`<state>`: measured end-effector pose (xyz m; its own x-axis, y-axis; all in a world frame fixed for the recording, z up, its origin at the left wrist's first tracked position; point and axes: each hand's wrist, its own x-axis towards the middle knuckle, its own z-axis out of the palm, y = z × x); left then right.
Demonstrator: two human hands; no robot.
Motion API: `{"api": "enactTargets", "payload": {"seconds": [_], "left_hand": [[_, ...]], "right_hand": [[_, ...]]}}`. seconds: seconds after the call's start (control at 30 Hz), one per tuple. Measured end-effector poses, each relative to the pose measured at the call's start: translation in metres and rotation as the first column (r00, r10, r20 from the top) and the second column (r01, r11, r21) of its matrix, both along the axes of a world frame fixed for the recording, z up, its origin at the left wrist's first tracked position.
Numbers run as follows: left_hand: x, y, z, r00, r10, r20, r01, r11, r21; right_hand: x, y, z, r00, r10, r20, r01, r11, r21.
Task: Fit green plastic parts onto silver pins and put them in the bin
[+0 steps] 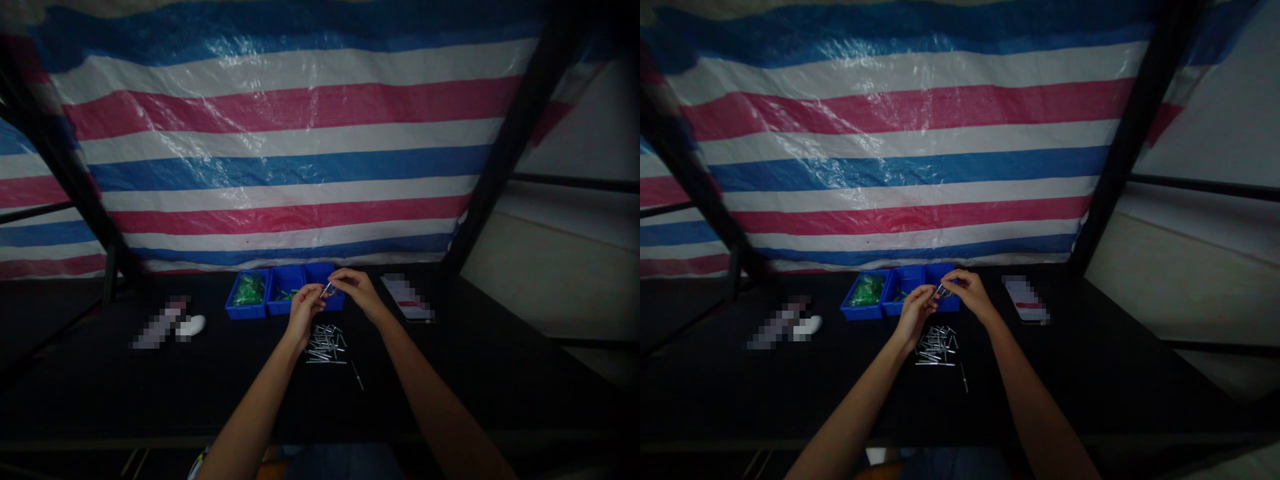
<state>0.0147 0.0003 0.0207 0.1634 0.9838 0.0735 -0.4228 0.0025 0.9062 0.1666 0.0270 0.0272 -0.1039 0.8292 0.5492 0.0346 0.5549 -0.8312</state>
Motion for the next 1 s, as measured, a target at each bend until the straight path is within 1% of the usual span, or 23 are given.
{"api": "enactTargets", "payload": {"seconds": [0.27,0.6,0.8,1.0], "left_hand": [[-0.0012,-0.0014,0.0007,1.0,-0.001,0.009,0.001,1.0,0.0],[-0.0015,-0.0002,-0.0008,1.0,0.006,0.03,-0.005,1.0,-0.004],[-0.0014,-0.0007,0.0004,1.0,0.011,0.029,-0.011,1.0,-0.013],[-0.0015,-0.0008,0.0012,0.999,-0.001,0.041,0.001,1.0,-0.002]], "right_hand": [[0.0014,0.0014,0.0004,0.998,-0.054,-0.023,0.052,0.995,-0.086],[0.0028,0.0012,0.0014,0.994,-0.091,-0.061,0.083,0.989,-0.124],[0.003,0.0014,0.0005,0.994,-0.077,-0.079,0.065,0.987,-0.147],[0.0024,0.0006,0.0007,0.997,-0.05,-0.058,0.04,0.985,-0.17]]}}
